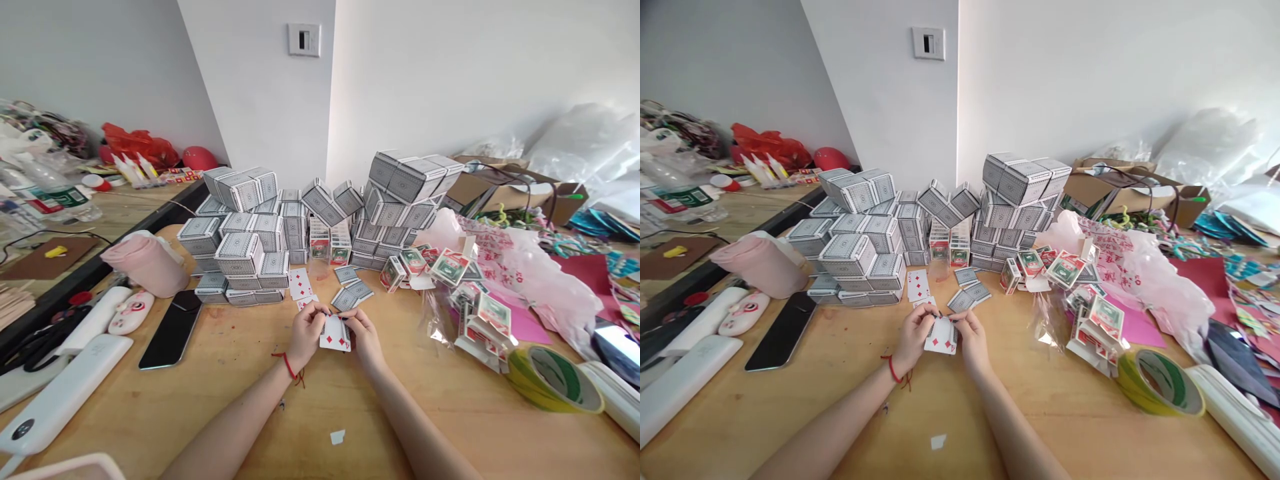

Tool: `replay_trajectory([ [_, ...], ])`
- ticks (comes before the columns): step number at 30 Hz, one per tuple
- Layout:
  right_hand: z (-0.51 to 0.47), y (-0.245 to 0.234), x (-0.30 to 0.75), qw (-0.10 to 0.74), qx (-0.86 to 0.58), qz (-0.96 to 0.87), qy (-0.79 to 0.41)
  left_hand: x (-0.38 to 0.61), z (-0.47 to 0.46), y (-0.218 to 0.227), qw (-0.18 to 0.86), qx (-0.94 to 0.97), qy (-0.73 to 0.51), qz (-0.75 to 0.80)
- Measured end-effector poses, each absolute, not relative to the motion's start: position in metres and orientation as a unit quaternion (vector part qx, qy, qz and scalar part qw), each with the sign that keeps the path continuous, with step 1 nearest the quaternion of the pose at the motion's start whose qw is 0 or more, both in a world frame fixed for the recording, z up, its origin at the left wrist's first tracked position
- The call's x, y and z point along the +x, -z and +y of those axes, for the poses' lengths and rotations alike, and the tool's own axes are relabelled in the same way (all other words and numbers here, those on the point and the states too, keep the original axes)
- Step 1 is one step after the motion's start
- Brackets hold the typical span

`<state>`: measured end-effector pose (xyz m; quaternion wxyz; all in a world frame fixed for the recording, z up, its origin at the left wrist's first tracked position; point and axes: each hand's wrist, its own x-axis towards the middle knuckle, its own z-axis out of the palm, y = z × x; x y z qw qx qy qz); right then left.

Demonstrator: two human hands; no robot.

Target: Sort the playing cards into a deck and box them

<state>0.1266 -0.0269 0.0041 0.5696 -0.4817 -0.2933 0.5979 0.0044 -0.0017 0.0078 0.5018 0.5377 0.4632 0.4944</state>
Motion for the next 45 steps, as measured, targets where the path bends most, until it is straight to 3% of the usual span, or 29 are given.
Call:
replay_trajectory([
  [11, -0.025, -0.007, 0.127, 0.543, -0.47, -0.237, -0.654, 0.0, -0.01, -0.016, 0.46, 0.609, -0.473, 0.44],
  [18, -0.024, -0.019, 0.14, 0.45, -0.404, -0.259, -0.753, -0.002, -0.008, -0.016, 0.409, 0.656, -0.48, 0.415],
  [23, -0.021, -0.011, 0.146, 0.494, -0.423, -0.284, -0.705, -0.001, -0.002, -0.013, 0.467, 0.612, -0.454, 0.449],
  [30, -0.021, 0.003, 0.136, 0.558, -0.509, -0.406, -0.514, 0.009, -0.005, -0.012, 0.532, 0.561, -0.46, 0.438],
  [45, -0.025, 0.005, 0.127, 0.548, -0.461, -0.426, -0.553, 0.015, -0.01, -0.005, 0.418, 0.593, -0.451, 0.52],
])
